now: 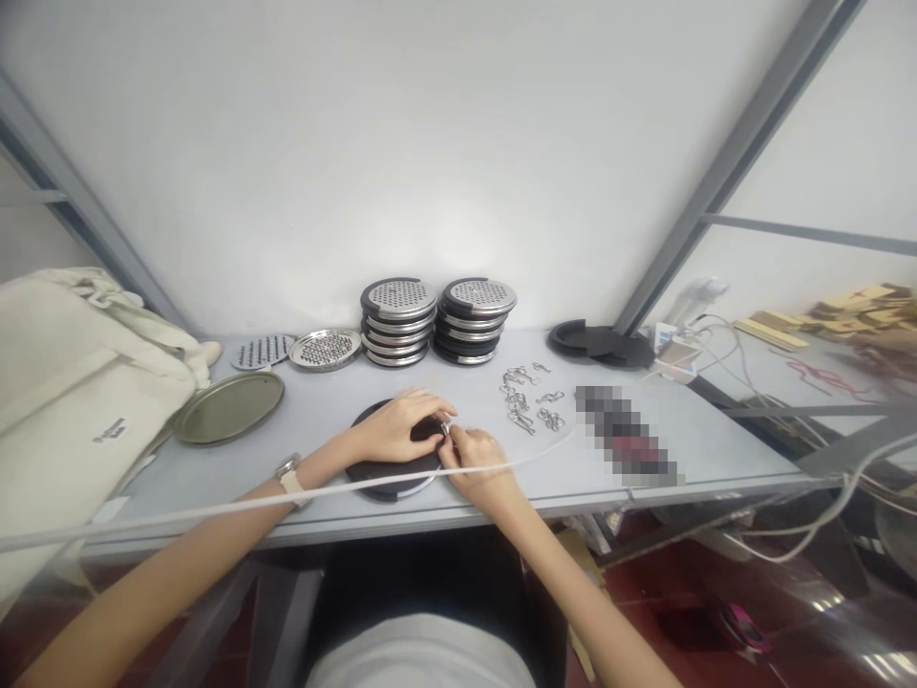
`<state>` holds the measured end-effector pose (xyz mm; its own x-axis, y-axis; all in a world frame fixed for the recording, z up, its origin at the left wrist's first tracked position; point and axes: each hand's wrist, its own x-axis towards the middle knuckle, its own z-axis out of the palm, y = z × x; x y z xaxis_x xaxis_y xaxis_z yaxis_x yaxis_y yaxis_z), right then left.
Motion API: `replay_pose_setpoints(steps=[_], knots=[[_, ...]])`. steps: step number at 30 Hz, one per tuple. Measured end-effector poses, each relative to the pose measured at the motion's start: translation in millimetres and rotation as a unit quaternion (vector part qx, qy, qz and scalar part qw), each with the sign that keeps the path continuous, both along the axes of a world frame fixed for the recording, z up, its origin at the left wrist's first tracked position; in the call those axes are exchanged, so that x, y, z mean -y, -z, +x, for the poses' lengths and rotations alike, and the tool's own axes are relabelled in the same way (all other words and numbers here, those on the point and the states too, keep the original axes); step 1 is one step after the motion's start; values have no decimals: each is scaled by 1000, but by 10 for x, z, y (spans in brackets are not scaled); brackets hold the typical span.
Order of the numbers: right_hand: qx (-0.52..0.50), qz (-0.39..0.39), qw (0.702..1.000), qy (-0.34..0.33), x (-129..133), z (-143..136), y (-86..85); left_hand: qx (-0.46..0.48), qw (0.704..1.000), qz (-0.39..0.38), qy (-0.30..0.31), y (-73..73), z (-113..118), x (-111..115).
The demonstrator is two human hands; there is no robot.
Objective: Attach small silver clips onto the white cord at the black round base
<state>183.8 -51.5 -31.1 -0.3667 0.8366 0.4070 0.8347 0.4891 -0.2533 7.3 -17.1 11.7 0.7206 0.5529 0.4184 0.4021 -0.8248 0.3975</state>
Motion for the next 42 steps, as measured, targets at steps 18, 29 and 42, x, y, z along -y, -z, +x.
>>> replay_pose_setpoints(steps=[18, 29, 42], knots=[[0, -18, 1000, -2, -7, 12, 7, -13, 1000, 7, 2, 24, -9, -18], [-3, -44, 999, -2, -14, 22, 4, -7, 1000, 1, 16, 14, -14, -19], [-3, -77, 997, -1, -25, 18, -13, 22, 998, -58, 21, 43, -21, -54]])
